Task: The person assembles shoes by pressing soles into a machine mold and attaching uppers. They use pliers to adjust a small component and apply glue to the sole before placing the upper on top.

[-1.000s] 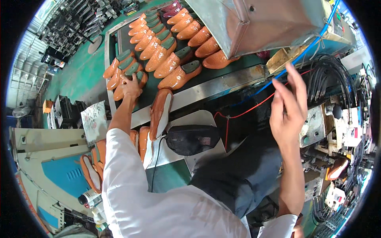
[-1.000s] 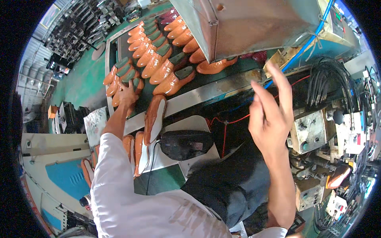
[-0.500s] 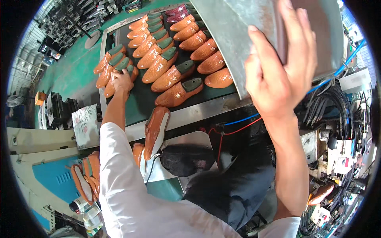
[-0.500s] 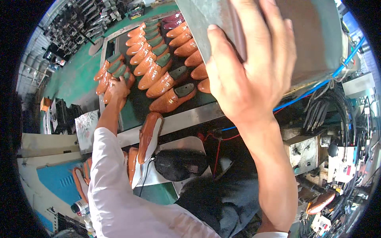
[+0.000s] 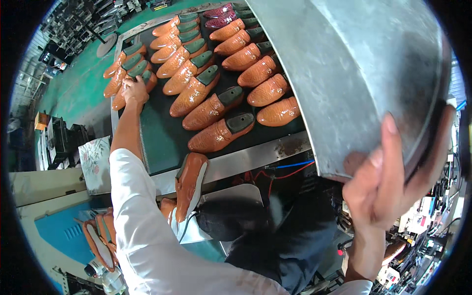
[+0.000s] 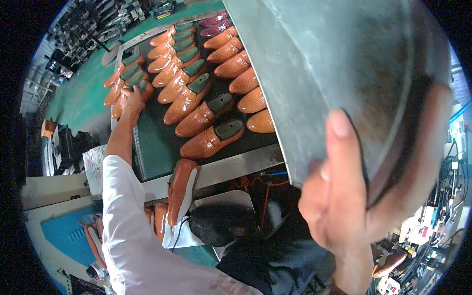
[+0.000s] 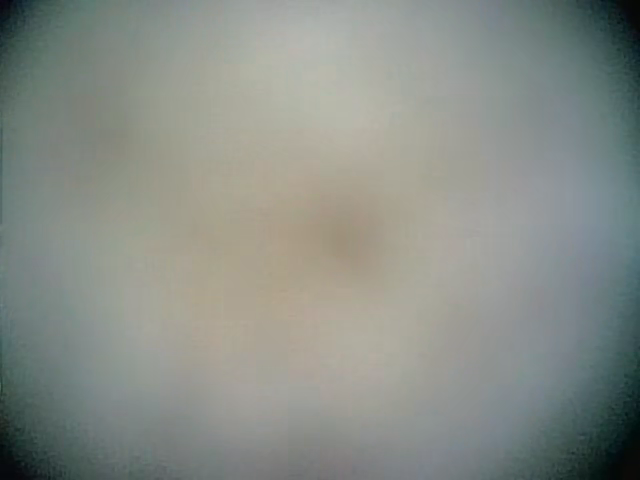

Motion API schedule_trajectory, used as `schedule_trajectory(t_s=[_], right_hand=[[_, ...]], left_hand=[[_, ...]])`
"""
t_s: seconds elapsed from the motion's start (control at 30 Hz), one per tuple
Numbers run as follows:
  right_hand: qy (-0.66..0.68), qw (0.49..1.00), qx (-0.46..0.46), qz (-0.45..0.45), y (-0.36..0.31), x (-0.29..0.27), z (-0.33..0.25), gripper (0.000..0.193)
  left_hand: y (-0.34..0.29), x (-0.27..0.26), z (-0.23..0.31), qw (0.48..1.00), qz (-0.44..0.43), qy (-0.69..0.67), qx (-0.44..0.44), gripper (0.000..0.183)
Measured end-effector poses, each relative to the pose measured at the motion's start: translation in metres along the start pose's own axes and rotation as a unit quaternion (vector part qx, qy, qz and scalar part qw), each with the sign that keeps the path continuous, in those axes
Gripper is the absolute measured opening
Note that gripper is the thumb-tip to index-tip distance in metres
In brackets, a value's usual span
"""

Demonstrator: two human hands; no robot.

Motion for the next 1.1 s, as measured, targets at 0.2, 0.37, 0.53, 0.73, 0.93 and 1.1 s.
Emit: schedule_trajectory(t_s=[0.2, 0.37, 0.53, 0.73, 0.93, 1.1], right_hand=[[-0.139, 0.987, -0.003, -0.082, -0.018, -0.012, 0.002, 0.044], [-0.144, 0.986, 0.005, -0.081, -0.020, -0.011, -0.003, 0.054], [-0.183, 0.979, -0.024, -0.091, -0.024, -0.011, -0.011, 0.054], [-0.178, 0.980, -0.008, -0.088, -0.026, -0.010, -0.008, 0.058], [-0.203, 0.972, -0.045, -0.106, -0.032, -0.016, -0.006, 0.057], [-0.162, 0.983, -0.030, -0.084, -0.018, -0.011, -0.008, 0.053]], left_hand=[[0.033, -0.001, -0.028, 0.996, 0.051, -0.052, 0.060, 0.080], [0.030, -0.025, -0.021, 0.995, 0.063, -0.049, 0.051, 0.077], [0.057, -0.018, -0.029, 0.995, 0.065, -0.025, 0.070, 0.090], [0.093, -0.006, -0.039, 0.996, 0.047, -0.015, 0.070, 0.099], [0.116, 0.008, -0.036, 0.990, 0.063, -0.043, 0.118, 0.103], [0.103, 0.021, -0.055, 0.981, 0.124, -0.033, 0.148, 0.104]])
Point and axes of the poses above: each hand's wrist, its own y-axis towards the middle knuckle, its own x-axis out of the palm, z = x × y, the point moved 5 cm from there along y, towards the middle knuckle
